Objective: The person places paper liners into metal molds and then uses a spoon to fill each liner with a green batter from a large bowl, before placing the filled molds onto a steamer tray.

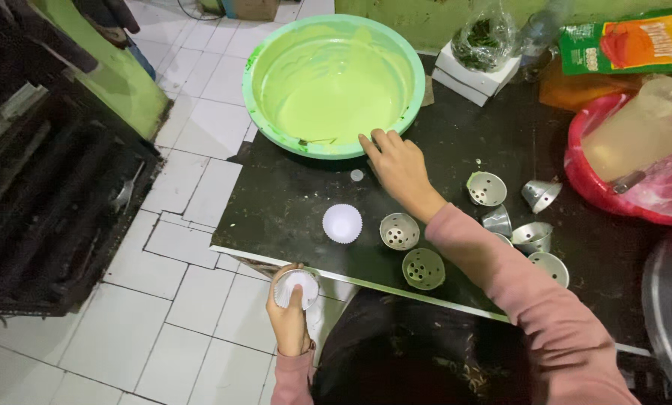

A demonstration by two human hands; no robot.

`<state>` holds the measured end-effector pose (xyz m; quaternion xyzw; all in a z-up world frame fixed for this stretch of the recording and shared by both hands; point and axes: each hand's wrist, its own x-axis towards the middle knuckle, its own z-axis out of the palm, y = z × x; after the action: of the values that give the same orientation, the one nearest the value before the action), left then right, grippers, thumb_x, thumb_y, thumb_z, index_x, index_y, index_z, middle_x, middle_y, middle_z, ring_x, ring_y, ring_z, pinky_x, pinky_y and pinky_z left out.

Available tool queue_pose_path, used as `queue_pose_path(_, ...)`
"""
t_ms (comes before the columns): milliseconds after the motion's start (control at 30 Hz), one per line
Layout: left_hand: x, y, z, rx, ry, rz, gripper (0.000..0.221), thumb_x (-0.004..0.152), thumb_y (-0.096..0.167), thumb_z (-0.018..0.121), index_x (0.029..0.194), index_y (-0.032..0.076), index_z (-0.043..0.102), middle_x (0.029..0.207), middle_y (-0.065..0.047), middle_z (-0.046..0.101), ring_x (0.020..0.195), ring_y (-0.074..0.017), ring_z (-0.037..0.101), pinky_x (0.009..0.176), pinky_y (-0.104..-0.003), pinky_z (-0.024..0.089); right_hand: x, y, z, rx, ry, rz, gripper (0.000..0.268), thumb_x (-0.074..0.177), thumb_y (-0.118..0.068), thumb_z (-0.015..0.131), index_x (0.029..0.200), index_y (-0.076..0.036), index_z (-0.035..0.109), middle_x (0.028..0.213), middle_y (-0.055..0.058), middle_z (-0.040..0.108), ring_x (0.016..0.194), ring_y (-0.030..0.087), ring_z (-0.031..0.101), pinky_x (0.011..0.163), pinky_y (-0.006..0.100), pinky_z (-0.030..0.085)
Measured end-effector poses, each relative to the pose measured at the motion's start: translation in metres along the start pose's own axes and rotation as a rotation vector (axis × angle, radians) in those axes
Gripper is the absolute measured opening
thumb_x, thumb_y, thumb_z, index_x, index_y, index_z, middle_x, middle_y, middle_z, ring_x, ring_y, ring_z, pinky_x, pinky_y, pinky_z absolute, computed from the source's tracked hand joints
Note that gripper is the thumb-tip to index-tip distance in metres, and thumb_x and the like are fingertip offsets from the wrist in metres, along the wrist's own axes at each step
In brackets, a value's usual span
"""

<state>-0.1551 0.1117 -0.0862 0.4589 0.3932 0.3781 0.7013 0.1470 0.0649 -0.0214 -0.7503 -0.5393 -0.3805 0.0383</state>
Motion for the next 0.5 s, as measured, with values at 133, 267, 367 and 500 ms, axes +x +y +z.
queue_pose_path(133,-0.001,-0.013,-0.002,-0.034,0.006,-0.087,0.031,0.081,-0.005,0.054,0.109,0.003,0.064,0.108,-0.016,0.07,0.097,-0.0238,0.064,0.086,-0.032,0.052,0.011,-0.001,0.003,-0.015,0.031,-0.006,0.021,0.079,-0.004,0.069,0.096,-0.012,0.06,0.088,0.002,0.049,0.072,0.016,0.045,0.045,0.027,0.032)
queue_pose_path(267,0.01,-0.024,0.013,0.01,0.024,-0.041,0.034,0.08,0.0,0.059,0.114,0.003,0.064,0.112,-0.01,0.068,0.105,-0.0216,0.062,0.099,-0.031,0.045,0.014,0.018,0.014,0.161,-0.143,-0.049,0.017,0.08,-0.019,0.073,0.086,-0.008,0.061,0.085,0.005,0.047,0.076,0.023,0.049,0.043,0.036,0.038)
queue_pose_path(367,0.016,-0.005,0.031,0.002,0.044,-0.056,0.032,0.082,0.003,0.059,0.114,0.003,0.064,0.111,-0.01,0.067,0.104,-0.0212,0.06,0.097,-0.03,0.046,0.003,0.031,0.006,0.187,-0.234,-0.096,0.024,0.078,-0.025,0.076,0.092,-0.012,0.062,0.091,0.004,0.05,0.081,0.023,0.05,0.048,0.036,0.042)
queue_pose_path(500,0.032,-0.003,0.051,0.014,0.039,0.066,0.027,0.083,0.005,0.057,0.109,0.005,0.064,0.109,-0.008,0.067,0.103,-0.0201,0.06,0.096,-0.03,0.045,-0.014,0.055,-0.02,0.185,-0.279,-0.14,0.028,0.084,-0.037,0.072,0.103,-0.017,0.068,0.089,0.0,0.054,0.082,0.019,0.053,0.053,0.032,0.047)
